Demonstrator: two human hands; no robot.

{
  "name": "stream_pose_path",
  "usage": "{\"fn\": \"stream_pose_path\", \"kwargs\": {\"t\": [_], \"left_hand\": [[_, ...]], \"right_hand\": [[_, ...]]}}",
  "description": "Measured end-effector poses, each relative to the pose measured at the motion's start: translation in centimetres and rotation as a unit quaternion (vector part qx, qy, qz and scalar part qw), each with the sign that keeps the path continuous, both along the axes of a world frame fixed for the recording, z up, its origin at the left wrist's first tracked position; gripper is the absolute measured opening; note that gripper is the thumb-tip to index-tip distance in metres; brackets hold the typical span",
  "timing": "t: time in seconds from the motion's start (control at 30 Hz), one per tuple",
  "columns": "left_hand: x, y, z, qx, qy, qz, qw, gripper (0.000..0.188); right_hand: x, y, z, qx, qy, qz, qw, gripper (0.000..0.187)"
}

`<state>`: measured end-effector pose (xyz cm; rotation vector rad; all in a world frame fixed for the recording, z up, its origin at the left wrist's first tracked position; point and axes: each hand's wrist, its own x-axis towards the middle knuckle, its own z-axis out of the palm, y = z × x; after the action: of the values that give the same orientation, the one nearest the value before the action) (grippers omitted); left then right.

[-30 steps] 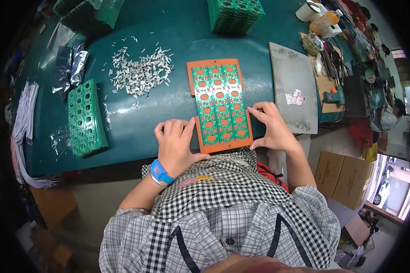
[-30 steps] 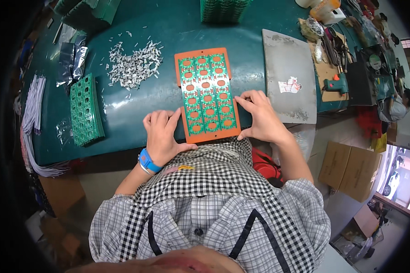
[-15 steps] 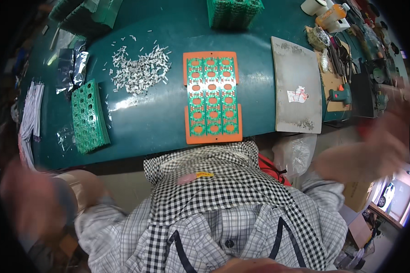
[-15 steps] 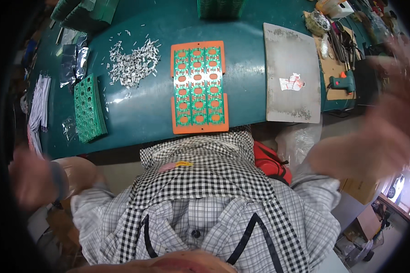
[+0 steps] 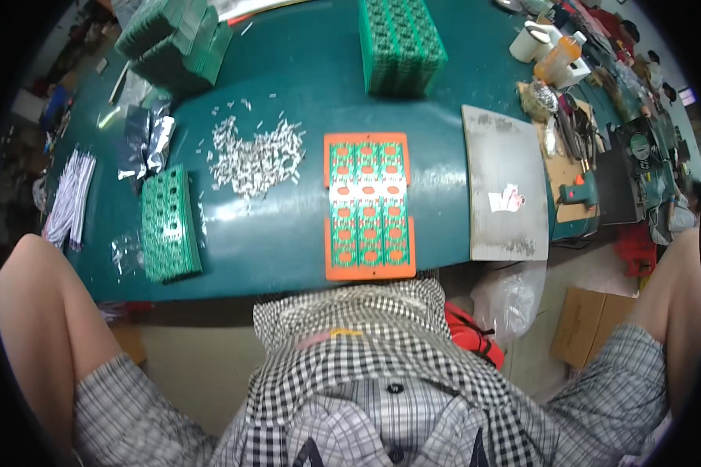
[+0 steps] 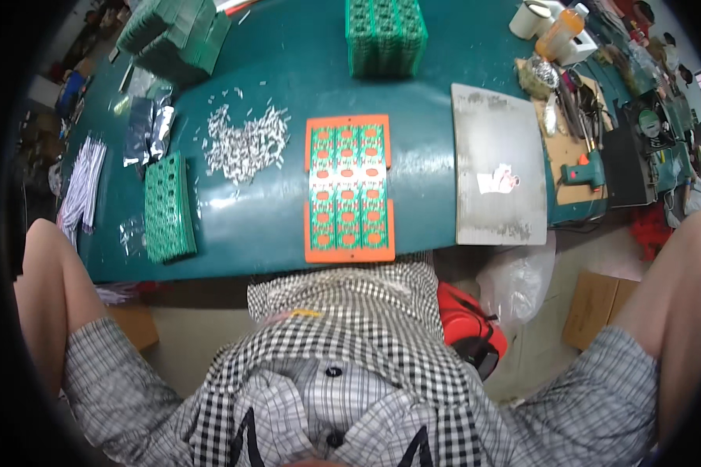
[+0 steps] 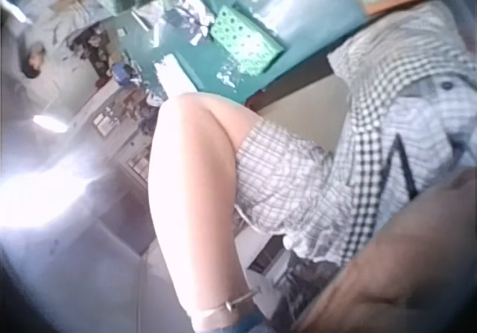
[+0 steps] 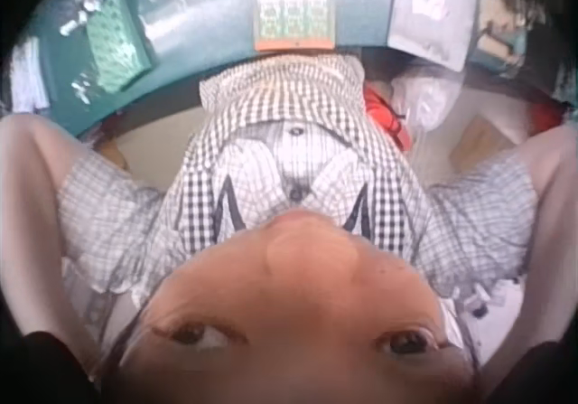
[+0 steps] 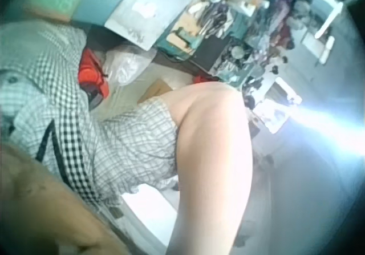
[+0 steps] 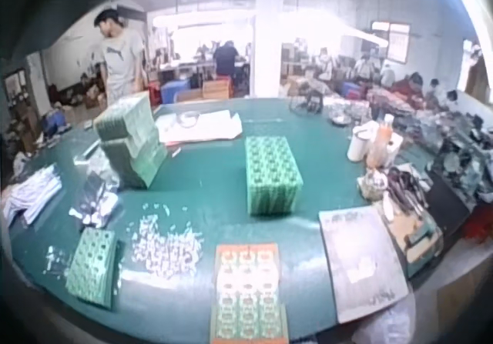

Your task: The person inserts small white cylindrical components into holes on a green circuit board held in an orange jig. They pick components from a pile on the table and place them into the board one by one, working through the grid of holes.

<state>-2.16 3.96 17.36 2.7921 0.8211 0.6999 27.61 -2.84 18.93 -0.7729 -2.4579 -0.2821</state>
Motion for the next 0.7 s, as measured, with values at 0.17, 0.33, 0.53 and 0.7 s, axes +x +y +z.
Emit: {"fn": "stream_pose_path", "kwargs": {"t": [0.17, 0.33, 0.53, 0.7], "left_hand": [[-0.1, -0.3, -0.9, -0.015, 0.002, 0.008, 1.0, 0.042], [0.1, 0.0, -1.3, -0.021, -0.001, 0.004, 1.0, 0.04], [0.6, 0.4, -0.8, -0.003, -0.002, -0.002, 1.0, 0.037], [0.7, 0.3, -0.6, -0.004, -0.011, -0.004, 1.0, 0.034]], "right_hand": [[0.6, -0.2, -1.6, -0.011, 0.029, 0.003, 1.0, 0.052], [0.9, -0.2, -2.4, -0.014, 0.054, 0.004, 0.998, 0.048], [1.5, -0.1, -2.2, -0.001, 0.06, 0.016, 0.998, 0.044], [1.9, -0.6, -2.0, -0.004, 0.086, 0.027, 0.996, 0.041]]}}
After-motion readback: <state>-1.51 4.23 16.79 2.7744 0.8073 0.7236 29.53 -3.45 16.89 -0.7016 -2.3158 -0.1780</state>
